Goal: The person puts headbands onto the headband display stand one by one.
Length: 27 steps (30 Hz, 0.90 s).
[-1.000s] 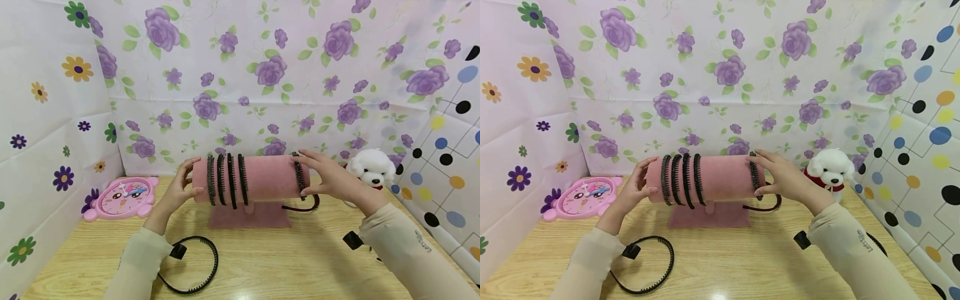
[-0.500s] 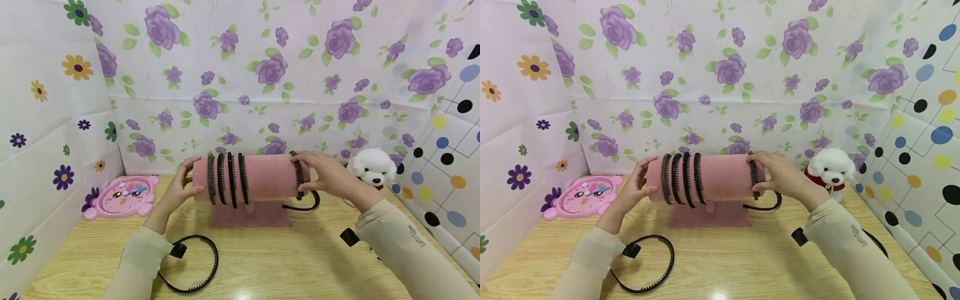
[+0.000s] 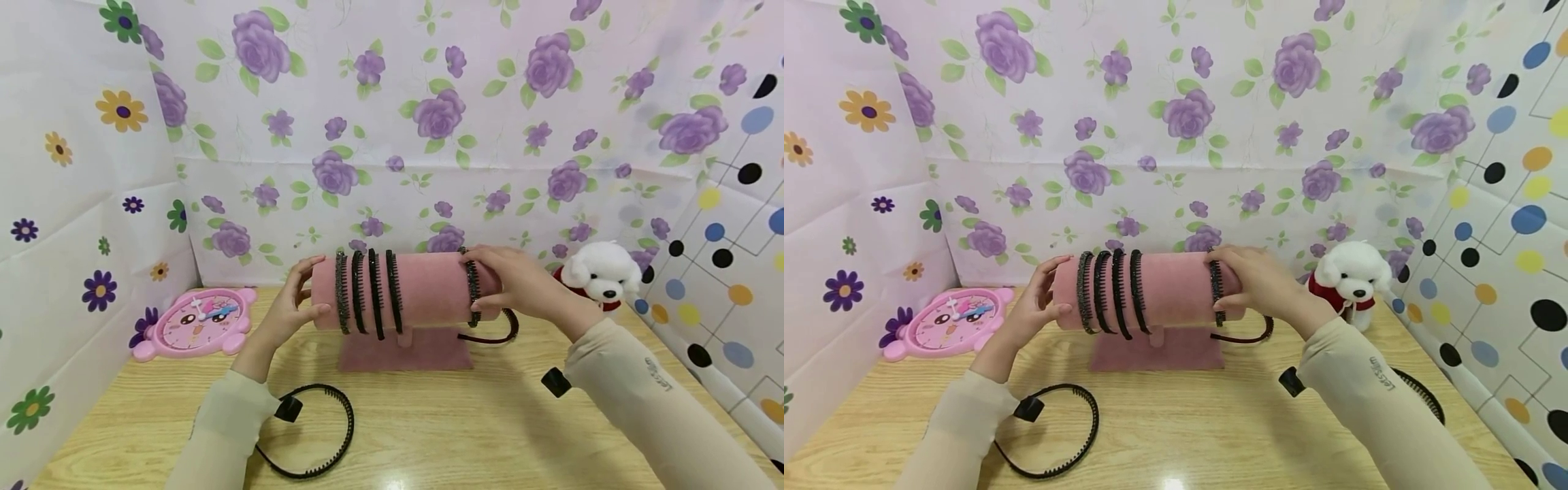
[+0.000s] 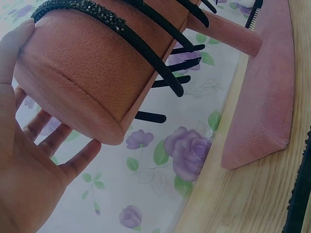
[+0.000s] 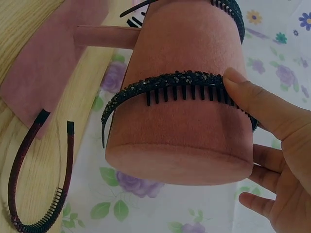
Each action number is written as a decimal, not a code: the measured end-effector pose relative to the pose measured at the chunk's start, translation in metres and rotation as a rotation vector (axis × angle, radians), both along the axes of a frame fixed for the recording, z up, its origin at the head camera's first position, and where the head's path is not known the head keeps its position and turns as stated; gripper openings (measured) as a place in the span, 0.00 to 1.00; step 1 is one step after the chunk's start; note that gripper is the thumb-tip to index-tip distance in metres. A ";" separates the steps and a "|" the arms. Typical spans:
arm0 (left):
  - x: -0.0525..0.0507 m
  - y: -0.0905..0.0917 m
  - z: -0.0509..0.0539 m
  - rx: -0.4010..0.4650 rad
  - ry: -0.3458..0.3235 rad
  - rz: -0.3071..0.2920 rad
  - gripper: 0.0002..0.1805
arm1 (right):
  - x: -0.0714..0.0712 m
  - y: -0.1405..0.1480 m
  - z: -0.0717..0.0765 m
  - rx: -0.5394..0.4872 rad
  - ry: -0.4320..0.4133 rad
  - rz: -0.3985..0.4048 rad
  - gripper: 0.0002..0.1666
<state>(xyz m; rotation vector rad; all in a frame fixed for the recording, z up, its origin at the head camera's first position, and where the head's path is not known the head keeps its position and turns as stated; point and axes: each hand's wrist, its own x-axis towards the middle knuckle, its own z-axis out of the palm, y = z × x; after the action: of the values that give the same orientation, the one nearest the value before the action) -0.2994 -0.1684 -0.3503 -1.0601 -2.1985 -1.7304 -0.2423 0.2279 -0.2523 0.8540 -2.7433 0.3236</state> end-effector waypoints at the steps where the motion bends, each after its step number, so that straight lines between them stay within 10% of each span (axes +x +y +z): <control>1: 0.000 0.000 0.000 0.001 0.000 0.000 0.43 | 0.000 -0.001 0.000 0.000 -0.001 -0.001 0.44; 27: 0.000 0.001 -0.001 -0.001 0.005 -0.001 0.42 | -0.006 -0.037 0.007 0.020 -0.081 -0.005 0.43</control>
<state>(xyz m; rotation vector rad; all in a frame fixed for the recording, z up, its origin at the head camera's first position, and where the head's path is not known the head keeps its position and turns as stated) -0.2993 -0.1679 -0.3512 -1.0647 -2.1963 -1.7262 -0.2483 0.1908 -0.2450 0.8570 -2.8272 0.3373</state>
